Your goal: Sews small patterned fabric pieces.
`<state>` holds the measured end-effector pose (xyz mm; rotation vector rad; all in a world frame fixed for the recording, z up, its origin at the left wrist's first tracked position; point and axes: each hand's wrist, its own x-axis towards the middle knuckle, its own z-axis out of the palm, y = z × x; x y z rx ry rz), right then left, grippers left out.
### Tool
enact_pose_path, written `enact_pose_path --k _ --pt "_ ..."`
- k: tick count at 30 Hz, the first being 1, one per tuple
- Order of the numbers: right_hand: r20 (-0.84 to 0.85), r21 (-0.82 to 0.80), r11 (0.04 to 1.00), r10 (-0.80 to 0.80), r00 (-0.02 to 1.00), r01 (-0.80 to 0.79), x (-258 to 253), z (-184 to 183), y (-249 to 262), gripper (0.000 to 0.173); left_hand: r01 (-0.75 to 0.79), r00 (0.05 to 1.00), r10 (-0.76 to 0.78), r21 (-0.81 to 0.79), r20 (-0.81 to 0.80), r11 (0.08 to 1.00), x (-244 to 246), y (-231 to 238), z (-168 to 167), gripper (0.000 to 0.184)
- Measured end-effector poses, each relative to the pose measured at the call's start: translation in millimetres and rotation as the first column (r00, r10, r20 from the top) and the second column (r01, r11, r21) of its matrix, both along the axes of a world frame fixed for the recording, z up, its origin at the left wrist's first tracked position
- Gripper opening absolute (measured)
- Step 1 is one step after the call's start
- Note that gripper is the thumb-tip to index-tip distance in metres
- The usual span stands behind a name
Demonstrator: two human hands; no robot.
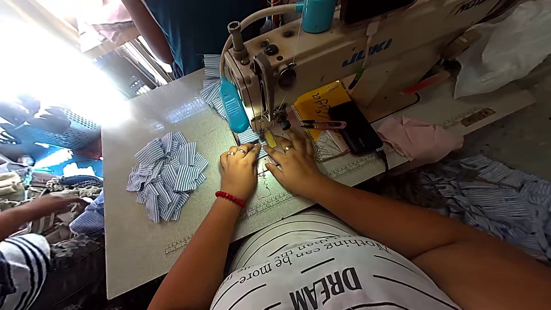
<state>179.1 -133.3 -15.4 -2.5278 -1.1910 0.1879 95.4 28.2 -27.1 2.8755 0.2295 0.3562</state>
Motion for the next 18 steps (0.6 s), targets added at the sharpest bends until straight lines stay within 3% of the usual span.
enact_pose_path --k 8,13,18 --pt "-0.046 -0.020 1.000 -0.009 0.999 0.008 2.3 0.7 2.0 0.054 0.001 1.000 -0.001 0.008 0.027 1.000 4.1 4.3 -2.7 0.038" --pt "0.110 0.086 0.995 0.037 0.993 -0.046 -0.4 -7.8 -1.9 0.044 0.012 1.000 -0.012 0.040 -0.006 0.999 3.7 6.2 -2.2 0.039" --pt "0.164 0.034 0.997 0.057 0.985 -0.064 -2.7 -6.4 -2.0 0.046 0.027 1.000 -0.026 0.055 -0.014 0.998 5.1 8.8 -1.7 0.040"
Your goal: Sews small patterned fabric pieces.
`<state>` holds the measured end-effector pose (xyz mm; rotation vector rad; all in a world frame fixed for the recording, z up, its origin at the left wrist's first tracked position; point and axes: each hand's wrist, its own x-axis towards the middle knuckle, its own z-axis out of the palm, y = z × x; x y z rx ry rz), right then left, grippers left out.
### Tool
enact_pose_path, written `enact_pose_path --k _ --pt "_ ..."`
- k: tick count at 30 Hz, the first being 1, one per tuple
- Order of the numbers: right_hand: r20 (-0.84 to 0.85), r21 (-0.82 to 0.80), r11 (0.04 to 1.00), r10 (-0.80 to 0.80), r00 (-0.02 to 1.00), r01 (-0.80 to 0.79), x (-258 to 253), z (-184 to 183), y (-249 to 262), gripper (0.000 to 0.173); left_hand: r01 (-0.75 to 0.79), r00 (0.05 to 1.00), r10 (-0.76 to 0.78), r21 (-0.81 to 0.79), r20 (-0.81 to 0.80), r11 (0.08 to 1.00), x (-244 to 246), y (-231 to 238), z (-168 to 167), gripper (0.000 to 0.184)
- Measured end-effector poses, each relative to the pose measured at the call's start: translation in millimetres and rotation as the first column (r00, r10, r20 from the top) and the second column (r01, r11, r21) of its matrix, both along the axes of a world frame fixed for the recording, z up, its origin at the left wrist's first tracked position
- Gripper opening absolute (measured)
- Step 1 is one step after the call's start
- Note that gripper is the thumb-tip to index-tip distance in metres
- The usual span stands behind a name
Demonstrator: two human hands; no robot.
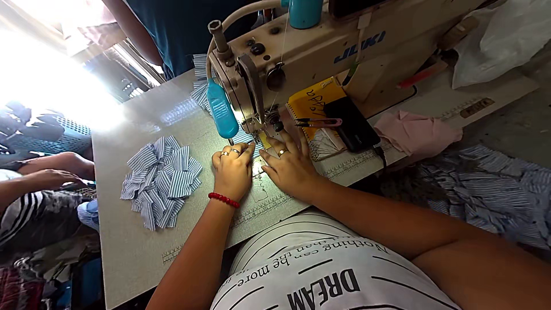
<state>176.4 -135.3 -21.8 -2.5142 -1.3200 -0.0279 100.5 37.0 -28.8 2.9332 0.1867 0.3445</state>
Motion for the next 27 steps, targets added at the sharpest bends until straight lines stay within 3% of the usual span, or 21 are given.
enact_pose_path --k 16,27 --pt "-0.078 -0.124 0.992 -0.047 0.996 0.037 0.8 6.5 4.7 0.055 -0.044 0.999 0.044 -0.008 -0.032 0.999 10.1 6.3 3.4 0.043" --pt "-0.077 -0.096 0.995 -0.039 0.996 0.031 0.2 3.6 4.8 0.054 -0.112 0.993 0.113 0.019 -0.042 0.993 16.2 7.0 3.1 0.043"
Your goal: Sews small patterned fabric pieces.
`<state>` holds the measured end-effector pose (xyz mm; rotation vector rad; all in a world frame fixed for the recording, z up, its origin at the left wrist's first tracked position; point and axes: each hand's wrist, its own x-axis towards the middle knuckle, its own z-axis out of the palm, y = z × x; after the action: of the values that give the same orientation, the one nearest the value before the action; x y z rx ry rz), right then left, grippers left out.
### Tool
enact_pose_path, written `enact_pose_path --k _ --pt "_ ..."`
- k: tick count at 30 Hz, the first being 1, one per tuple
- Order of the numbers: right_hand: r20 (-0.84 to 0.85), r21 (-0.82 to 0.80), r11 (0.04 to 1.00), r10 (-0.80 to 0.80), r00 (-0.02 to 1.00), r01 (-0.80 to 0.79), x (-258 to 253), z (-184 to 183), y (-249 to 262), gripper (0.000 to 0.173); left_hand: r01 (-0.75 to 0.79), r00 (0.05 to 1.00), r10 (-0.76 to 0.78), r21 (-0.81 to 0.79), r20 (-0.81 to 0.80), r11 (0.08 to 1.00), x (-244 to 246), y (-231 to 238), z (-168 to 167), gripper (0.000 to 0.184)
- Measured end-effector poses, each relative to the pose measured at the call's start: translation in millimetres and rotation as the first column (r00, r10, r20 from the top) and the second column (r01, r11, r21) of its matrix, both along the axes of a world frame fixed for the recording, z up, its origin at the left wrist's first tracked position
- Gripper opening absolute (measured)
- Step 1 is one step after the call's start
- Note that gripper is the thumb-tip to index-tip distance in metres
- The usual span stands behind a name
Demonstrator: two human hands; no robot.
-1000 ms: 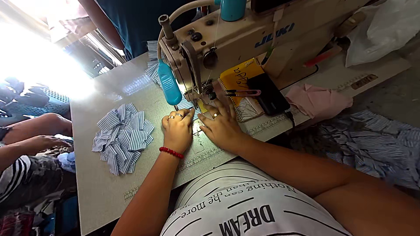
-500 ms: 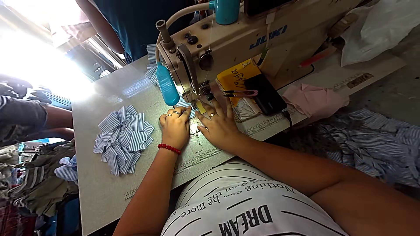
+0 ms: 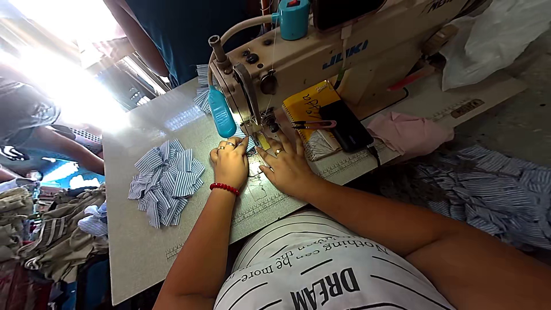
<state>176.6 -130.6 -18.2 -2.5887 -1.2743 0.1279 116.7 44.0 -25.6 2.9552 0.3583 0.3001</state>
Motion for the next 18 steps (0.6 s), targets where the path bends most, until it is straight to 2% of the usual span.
enact_pose_path --k 5,10,14,18 --pt "0.011 0.037 0.999 0.013 1.000 -0.014 0.1 -1.6 -1.0 0.051 -0.042 0.999 0.042 -0.006 0.000 0.999 1.4 -0.3 -0.8 0.043" --pt "-0.003 0.202 0.979 0.021 1.000 -0.020 2.5 -6.8 -4.8 0.042 -0.100 0.995 0.099 -0.054 -0.013 0.994 1.9 0.2 0.8 0.043" --pt "-0.005 0.513 0.858 -0.017 1.000 0.017 12.3 -8.3 -16.9 0.028 -0.095 0.995 0.096 -0.057 0.002 0.994 -4.6 -0.7 2.0 0.042" --pt "0.024 0.636 0.771 -0.060 0.998 0.031 31.2 14.2 -45.0 0.026 -0.111 0.969 0.146 -0.176 0.199 0.978 0.6 4.6 6.0 0.028"
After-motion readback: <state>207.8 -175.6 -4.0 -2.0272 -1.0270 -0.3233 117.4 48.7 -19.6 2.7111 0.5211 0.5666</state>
